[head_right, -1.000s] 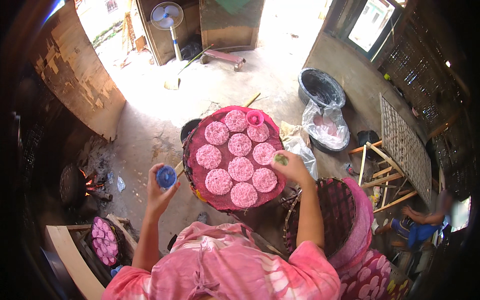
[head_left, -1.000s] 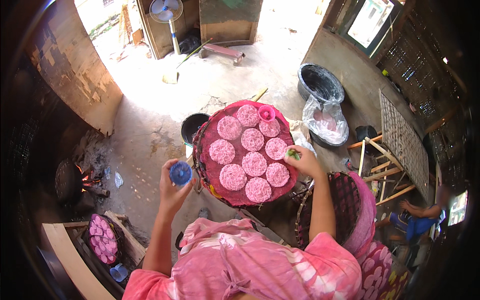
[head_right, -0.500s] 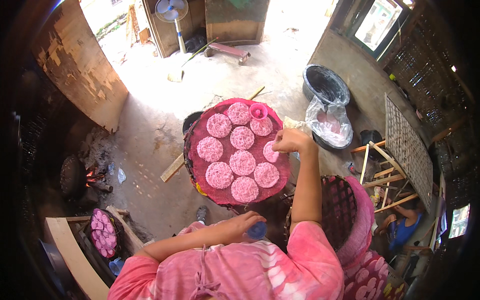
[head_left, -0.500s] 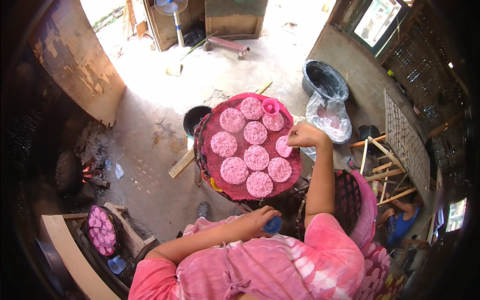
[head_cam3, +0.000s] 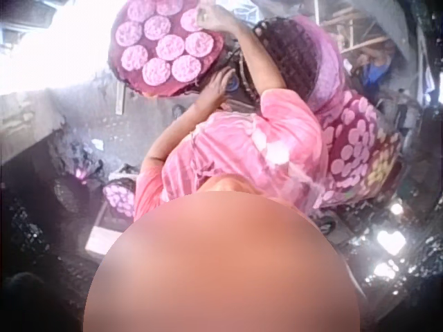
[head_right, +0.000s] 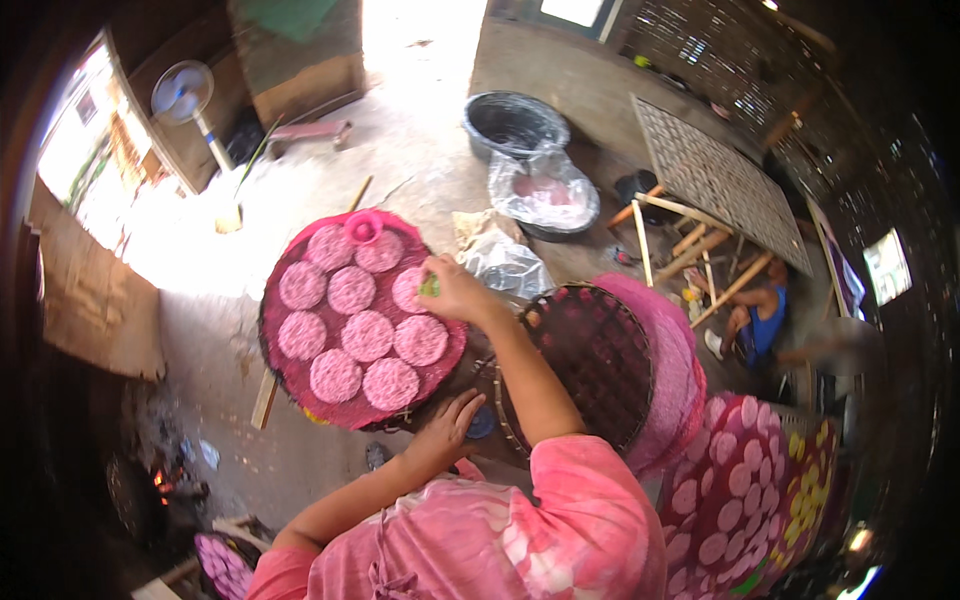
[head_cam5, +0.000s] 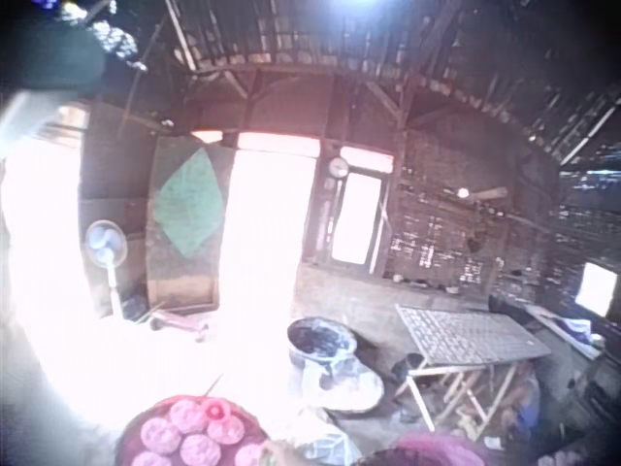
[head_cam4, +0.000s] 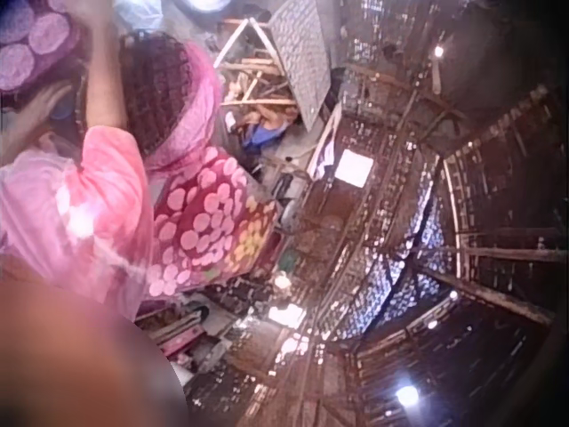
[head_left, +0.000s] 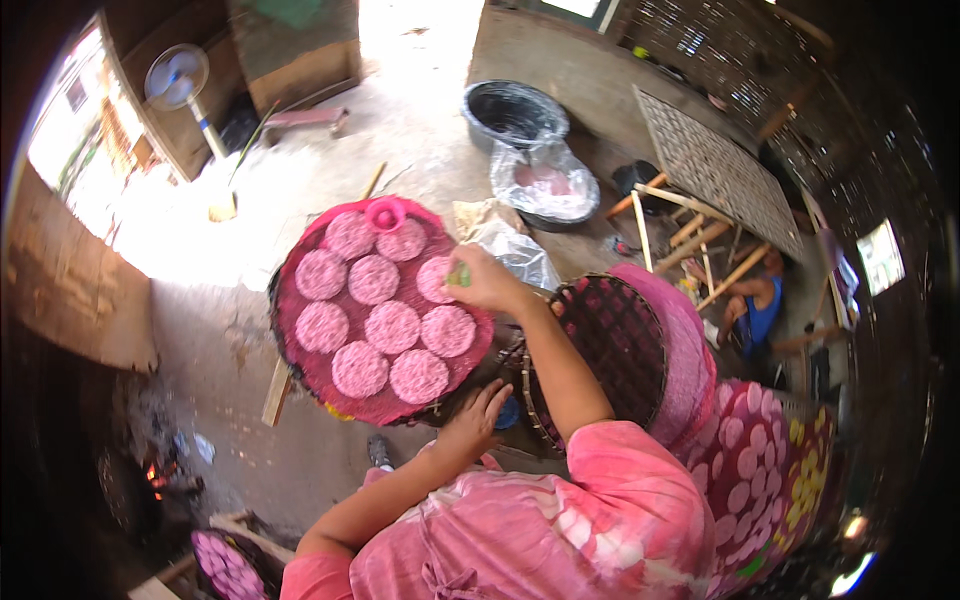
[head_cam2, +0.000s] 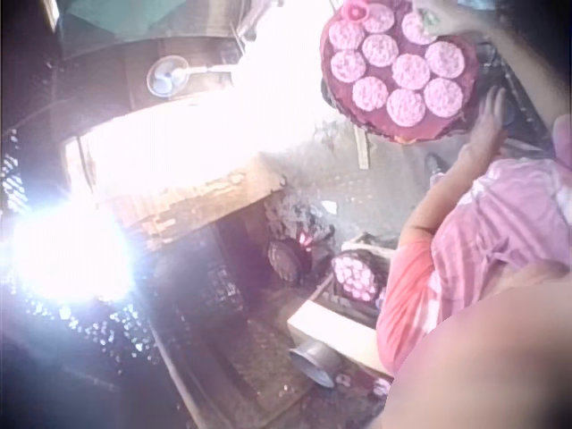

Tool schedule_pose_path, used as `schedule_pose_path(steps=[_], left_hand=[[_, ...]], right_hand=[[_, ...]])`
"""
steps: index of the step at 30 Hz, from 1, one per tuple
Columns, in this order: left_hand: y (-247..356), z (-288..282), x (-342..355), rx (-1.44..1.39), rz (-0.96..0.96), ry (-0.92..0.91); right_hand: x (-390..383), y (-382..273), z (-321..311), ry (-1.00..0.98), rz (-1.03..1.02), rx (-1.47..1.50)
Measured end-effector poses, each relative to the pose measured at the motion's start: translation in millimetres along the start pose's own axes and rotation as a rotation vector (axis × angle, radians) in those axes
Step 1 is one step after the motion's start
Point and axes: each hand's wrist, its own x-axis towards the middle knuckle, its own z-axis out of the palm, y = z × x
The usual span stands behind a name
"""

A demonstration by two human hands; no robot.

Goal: The person scoops pink paste from a bowl, loads it into a wooden mold, and presses it to form round discs. The discs are placed on a pink cloth and later transferred into woven baskets. The person also moves small colored cups and adjusts the baskets during the process.

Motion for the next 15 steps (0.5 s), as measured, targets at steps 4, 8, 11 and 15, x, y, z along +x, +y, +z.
schedule_pose_path(steps=[4,8,11,15], left_hand=[[13,-58,19,0.023,0.173,0.001],[-32,-118,69,0.234,-0.164,0.203],[-68,-132,95,0.406,-0.197,0.11],[-82,-124,93,0.481,-0.276,-0.196]], right_hand=[[-12,-3,-3,0.064,-0.02,-0.036],[-21,-2,-7,0.105,0.016,0.073],[-24,5,-4,0.15,0.002,0.11],[-25,28,-4,0.157,0.076,0.376]])
